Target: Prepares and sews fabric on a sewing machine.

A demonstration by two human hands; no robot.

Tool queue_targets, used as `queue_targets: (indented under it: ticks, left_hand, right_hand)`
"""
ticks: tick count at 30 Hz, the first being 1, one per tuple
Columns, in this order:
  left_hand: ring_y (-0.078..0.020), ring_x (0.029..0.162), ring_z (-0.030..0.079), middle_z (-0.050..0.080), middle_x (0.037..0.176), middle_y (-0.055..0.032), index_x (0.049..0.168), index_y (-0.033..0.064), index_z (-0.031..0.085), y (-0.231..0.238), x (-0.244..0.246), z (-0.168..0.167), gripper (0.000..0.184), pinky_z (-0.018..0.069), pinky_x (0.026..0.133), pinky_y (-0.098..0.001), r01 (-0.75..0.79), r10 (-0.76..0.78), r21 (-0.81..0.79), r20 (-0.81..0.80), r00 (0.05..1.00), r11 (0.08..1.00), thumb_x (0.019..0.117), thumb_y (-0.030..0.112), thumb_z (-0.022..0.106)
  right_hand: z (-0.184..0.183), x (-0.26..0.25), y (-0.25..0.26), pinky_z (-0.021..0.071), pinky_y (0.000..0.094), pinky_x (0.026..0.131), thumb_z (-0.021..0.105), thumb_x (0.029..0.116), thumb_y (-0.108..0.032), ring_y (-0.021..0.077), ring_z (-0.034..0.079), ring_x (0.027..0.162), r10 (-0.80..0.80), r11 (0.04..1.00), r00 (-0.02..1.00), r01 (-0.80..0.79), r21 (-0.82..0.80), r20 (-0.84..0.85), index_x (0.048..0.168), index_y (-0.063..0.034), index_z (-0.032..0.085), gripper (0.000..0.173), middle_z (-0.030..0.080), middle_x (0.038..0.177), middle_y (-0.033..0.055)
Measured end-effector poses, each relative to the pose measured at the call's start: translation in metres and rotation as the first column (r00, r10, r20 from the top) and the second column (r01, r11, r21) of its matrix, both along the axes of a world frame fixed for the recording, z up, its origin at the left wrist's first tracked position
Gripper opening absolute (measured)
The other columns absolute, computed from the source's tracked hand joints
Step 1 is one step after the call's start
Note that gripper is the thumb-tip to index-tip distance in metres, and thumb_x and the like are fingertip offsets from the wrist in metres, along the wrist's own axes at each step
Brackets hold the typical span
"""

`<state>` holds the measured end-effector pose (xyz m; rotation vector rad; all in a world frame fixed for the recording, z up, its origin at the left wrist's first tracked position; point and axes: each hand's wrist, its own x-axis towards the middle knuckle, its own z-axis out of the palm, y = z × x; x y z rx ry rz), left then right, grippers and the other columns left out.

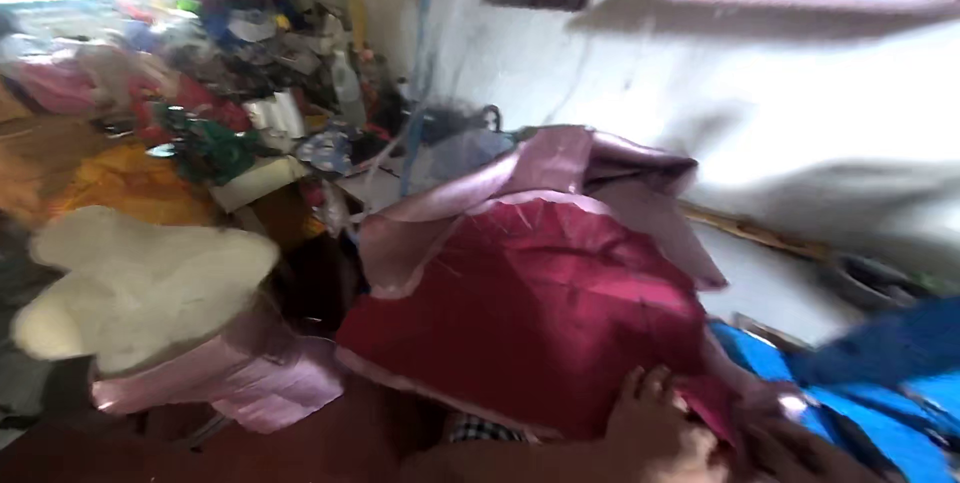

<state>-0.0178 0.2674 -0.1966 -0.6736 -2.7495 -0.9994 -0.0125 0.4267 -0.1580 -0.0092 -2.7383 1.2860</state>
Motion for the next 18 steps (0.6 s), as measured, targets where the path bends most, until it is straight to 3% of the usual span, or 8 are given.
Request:
queue_targets:
  ticks: [4,7,9,11,13,15,16,18]
  left_hand:
    - [-0.0408,0.146,0.041,0.062,0.139,-0.021,0.111,0.0063,0.077,-0.004,0.007,0.023,0.029,0.0234,0.123,-0.0581,0.003,-0.002,-0.009,0.099,0.995,1.0,0.0977,0.026,0.061]
    - [-0.0395,0.132,0.055,0.063,0.13,-0.0292,0.114,-0.0106,0.07,-0.013,0.005,0.042,0.04,0.0383,0.116,-0.0505,-0.144,0.093,0.224,0.221,0.971,0.964,0.1065,0.023,0.05]
    - [-0.0297,0.115,0.065,0.067,0.116,-0.0271,0.119,-0.0144,0.064,-0.031,0.003,0.06,0.039,0.0483,0.104,-0.0421,-0.277,0.147,0.437,0.307,0.94,0.856,0.1087,0.019,0.047]
    - [-0.0144,0.093,0.066,0.069,0.096,-0.0169,0.11,-0.0126,0.065,-0.05,0.003,0.073,0.033,0.0525,0.089,-0.0323,-0.347,0.229,0.575,0.27,0.935,0.741,0.1081,0.015,0.047]
    - [0.0028,0.087,0.063,0.067,0.088,-0.0011,0.105,-0.0067,0.065,-0.059,0.013,0.086,0.027,0.0522,0.085,-0.0195,-0.274,0.193,0.689,0.195,0.962,0.671,0.1077,0.013,0.047]
    - [0.0064,0.084,0.064,0.067,0.085,0.005,0.1,-0.0029,0.066,-0.057,0.035,0.099,0.025,0.0543,0.082,-0.0171,-0.093,0.029,0.726,0.101,0.995,0.681,0.1069,0.011,0.047]
    - [0.005,0.082,0.065,0.068,0.083,0.0041,0.097,-0.0026,0.067,-0.054,0.047,0.102,0.024,0.056,0.079,-0.0179,0.022,-0.078,0.717,0.045,0.996,0.697,0.1062,0.011,0.048]
    - [-0.0002,0.079,0.065,0.068,0.081,-0.0039,0.093,-0.006,0.066,-0.048,0.07,0.106,0.026,0.0553,0.075,-0.0195,0.253,-0.278,0.653,-0.067,0.958,0.714,0.1055,0.01,0.05]
  right_hand:
    - [0.006,0.006,-0.013,0.0569,0.0517,0.085,0.065,0.0985,-0.011,0.0302,0.071,0.09,-0.14,0.989,0.983,0.144,0.029,-0.12,0.109,0.0061,0.071,0.021,0.073,0.1,0.0213]
    - [0.013,0.02,-0.008,0.0556,0.0527,0.084,0.065,0.0991,-0.017,0.033,0.07,0.091,-0.223,0.969,0.961,0.236,0.069,-0.164,0.109,0.0051,0.071,0.025,0.072,0.101,0.0222]
    - [0.015,0.034,0.0,0.0571,0.0515,0.081,0.064,0.0991,-0.017,0.0351,0.071,0.089,-0.25,0.951,0.935,0.286,0.12,-0.254,0.108,0.0054,0.072,0.025,0.071,0.102,0.0235]
    - [0.019,0.047,0.001,0.0582,0.0475,0.074,0.065,0.0981,-0.017,0.0322,0.07,0.082,-0.223,0.954,0.919,0.274,0.121,-0.324,0.109,0.0054,0.071,0.026,0.071,0.098,0.0223]
    - [0.026,0.055,-0.009,0.0589,0.0421,0.069,0.069,0.0955,-0.021,0.0252,0.07,0.076,-0.111,0.99,0.945,0.131,0.045,-0.307,0.121,0.0049,0.067,0.036,0.072,0.093,0.0172]
    - [0.028,0.054,-0.029,0.0598,0.0328,0.071,0.074,0.092,-0.026,0.0149,0.07,0.079,0.1,0.991,0.961,-0.119,-0.056,-0.257,0.138,0.0062,0.054,0.059,0.073,0.097,0.0107]
    - [0.027,0.055,-0.042,0.0606,0.0318,0.079,0.076,0.0897,-0.026,0.0134,0.071,0.086,0.198,0.971,0.947,-0.225,-0.083,-0.255,0.138,0.0087,0.052,0.064,0.073,0.101,0.0109]
    - [0.023,0.066,-0.07,0.0577,0.0446,0.084,0.075,0.0811,-0.013,0.0279,0.073,0.091,0.281,0.951,0.902,-0.308,-0.033,-0.329,0.102,0.0118,0.07,0.033,0.074,0.096,0.0223]
